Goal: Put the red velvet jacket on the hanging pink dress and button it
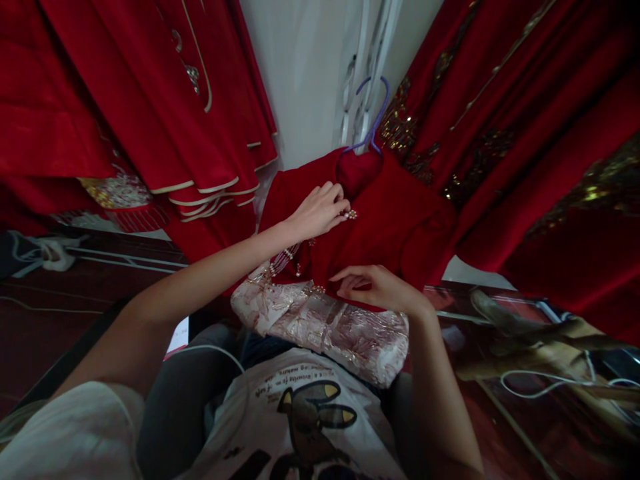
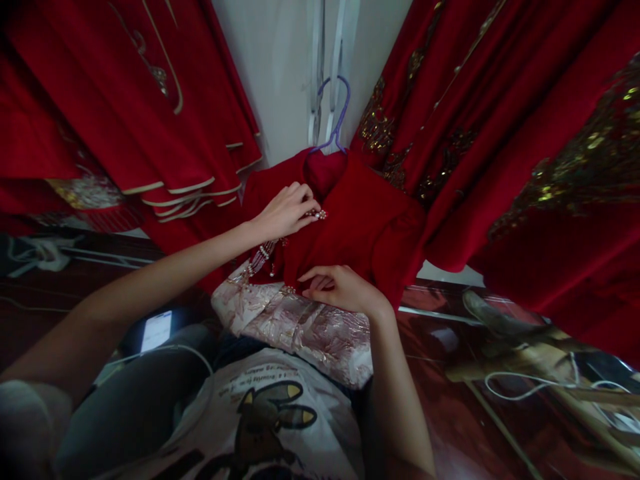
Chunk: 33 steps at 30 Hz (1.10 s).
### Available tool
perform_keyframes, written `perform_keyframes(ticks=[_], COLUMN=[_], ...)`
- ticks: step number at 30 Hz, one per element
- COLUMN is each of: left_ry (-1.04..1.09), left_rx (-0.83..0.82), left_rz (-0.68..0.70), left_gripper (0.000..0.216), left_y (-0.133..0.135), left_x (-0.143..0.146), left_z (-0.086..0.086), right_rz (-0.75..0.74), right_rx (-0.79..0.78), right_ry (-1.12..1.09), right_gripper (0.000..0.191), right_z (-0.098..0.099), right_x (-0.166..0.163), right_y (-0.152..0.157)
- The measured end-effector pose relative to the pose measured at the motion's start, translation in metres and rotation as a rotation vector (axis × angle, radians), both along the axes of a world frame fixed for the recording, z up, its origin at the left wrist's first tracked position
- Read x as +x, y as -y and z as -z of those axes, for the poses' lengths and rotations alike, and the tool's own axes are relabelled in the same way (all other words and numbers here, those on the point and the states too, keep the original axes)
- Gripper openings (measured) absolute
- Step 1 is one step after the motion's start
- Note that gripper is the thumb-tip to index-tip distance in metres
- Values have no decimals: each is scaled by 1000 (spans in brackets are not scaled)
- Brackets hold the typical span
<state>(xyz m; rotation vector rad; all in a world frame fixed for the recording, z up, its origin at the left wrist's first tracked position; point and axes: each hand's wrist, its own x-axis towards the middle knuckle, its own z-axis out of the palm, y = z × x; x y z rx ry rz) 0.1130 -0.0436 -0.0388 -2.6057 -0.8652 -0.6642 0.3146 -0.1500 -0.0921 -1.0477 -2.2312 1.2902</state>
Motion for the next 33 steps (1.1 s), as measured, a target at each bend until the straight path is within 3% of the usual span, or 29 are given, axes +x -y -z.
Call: perform_keyframes(ticks=[9, 19, 21, 26, 30, 33], left_ry=[77, 134, 109, -108, -299, -273], left_rx=[-118, -71, -33, 112, 89, 38], left_rz=[218, 323, 336, 224, 4, -160], left_gripper=[20, 17, 19, 34, 34, 33], left_y=[-4, -15, -20, -23, -24, -35], left_x=[-8, -1, -1, -3, -9, -21], left_z=[-7, -13, -12, -12, -12, -5], right_rz=[68, 82, 157, 617, 672, 911], right_rx=[78, 110, 191, 607, 478, 458], right_ry=[-2, -53, -113, -486, -261, -96], right_gripper=[35, 41, 42, 51, 78, 107], right_z=[1, 4, 1, -32, -48, -35], right_x=[7, 5, 0, -36, -70, -78], right_y=[-2, -1, -2, -29, -56, -60])
